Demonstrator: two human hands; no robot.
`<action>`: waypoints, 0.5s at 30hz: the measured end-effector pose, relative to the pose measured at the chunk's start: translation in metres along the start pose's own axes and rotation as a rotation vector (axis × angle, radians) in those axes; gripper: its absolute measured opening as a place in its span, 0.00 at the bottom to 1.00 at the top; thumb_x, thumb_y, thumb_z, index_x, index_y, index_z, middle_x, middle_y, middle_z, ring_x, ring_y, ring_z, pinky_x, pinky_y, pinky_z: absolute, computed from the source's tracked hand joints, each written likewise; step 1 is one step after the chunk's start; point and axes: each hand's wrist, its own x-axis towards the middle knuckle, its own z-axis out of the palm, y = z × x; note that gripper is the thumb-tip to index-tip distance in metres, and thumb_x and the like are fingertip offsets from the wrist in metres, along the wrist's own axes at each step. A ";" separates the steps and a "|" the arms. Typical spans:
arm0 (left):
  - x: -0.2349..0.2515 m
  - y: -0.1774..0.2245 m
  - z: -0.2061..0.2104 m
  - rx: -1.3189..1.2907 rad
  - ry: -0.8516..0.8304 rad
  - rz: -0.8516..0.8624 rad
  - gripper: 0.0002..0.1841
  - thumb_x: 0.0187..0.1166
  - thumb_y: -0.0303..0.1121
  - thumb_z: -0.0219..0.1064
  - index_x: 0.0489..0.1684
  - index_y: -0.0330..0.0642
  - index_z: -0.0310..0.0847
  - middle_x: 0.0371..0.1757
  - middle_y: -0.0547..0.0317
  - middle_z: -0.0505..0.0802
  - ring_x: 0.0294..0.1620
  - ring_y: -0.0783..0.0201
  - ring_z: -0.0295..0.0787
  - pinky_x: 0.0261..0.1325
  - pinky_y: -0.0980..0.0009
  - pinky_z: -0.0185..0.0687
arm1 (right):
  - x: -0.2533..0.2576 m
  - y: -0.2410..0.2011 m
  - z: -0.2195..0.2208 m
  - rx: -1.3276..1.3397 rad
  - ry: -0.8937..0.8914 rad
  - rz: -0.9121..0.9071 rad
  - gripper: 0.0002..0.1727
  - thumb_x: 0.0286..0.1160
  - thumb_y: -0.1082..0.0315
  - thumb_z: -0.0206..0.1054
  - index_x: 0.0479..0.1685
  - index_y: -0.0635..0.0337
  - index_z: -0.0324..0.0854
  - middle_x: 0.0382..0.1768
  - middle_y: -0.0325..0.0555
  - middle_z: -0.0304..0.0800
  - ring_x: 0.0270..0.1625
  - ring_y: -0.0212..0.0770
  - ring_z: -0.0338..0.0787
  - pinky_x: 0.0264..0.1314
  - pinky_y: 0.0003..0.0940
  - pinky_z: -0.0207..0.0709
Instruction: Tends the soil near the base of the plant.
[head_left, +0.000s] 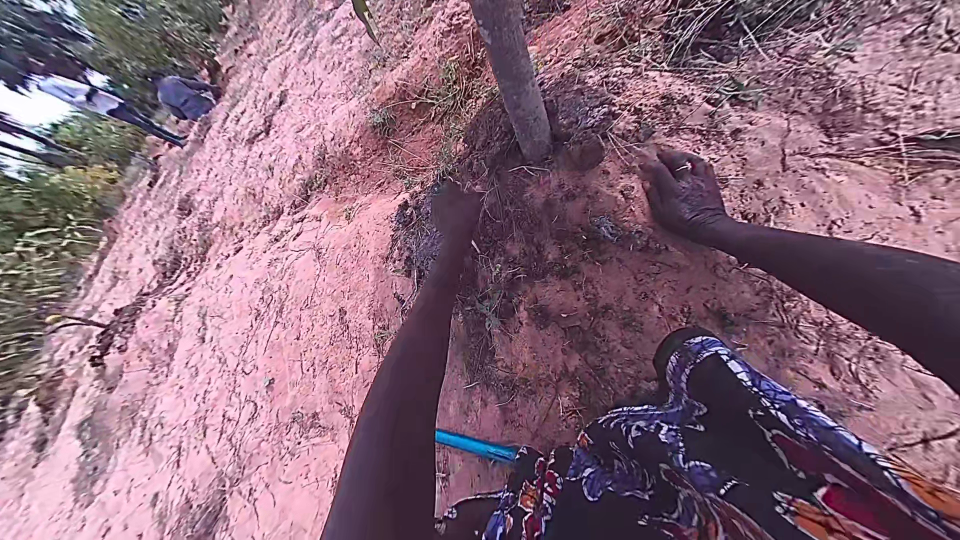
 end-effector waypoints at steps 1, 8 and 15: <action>0.000 -0.006 -0.005 0.039 -0.017 -0.003 0.27 0.90 0.44 0.58 0.71 0.25 0.76 0.72 0.27 0.82 0.78 0.34 0.76 0.79 0.38 0.68 | 0.000 0.000 0.000 -0.002 0.004 -0.003 0.26 0.92 0.58 0.48 0.84 0.55 0.73 0.83 0.69 0.71 0.84 0.76 0.68 0.81 0.73 0.59; 0.023 0.002 0.007 0.066 0.003 0.112 0.24 0.95 0.37 0.49 0.74 0.24 0.73 0.74 0.25 0.81 0.81 0.35 0.73 0.84 0.44 0.63 | 0.001 -0.002 -0.002 -0.012 -0.023 0.018 0.26 0.91 0.58 0.50 0.83 0.57 0.73 0.83 0.68 0.71 0.85 0.74 0.69 0.83 0.72 0.58; 0.092 0.011 0.035 -0.171 -0.083 0.028 0.24 0.86 0.39 0.65 0.70 0.28 0.78 0.72 0.31 0.84 0.76 0.41 0.79 0.79 0.47 0.71 | 0.000 -0.002 -0.002 -0.034 -0.006 0.004 0.26 0.91 0.57 0.50 0.81 0.56 0.75 0.81 0.69 0.73 0.83 0.75 0.70 0.79 0.73 0.61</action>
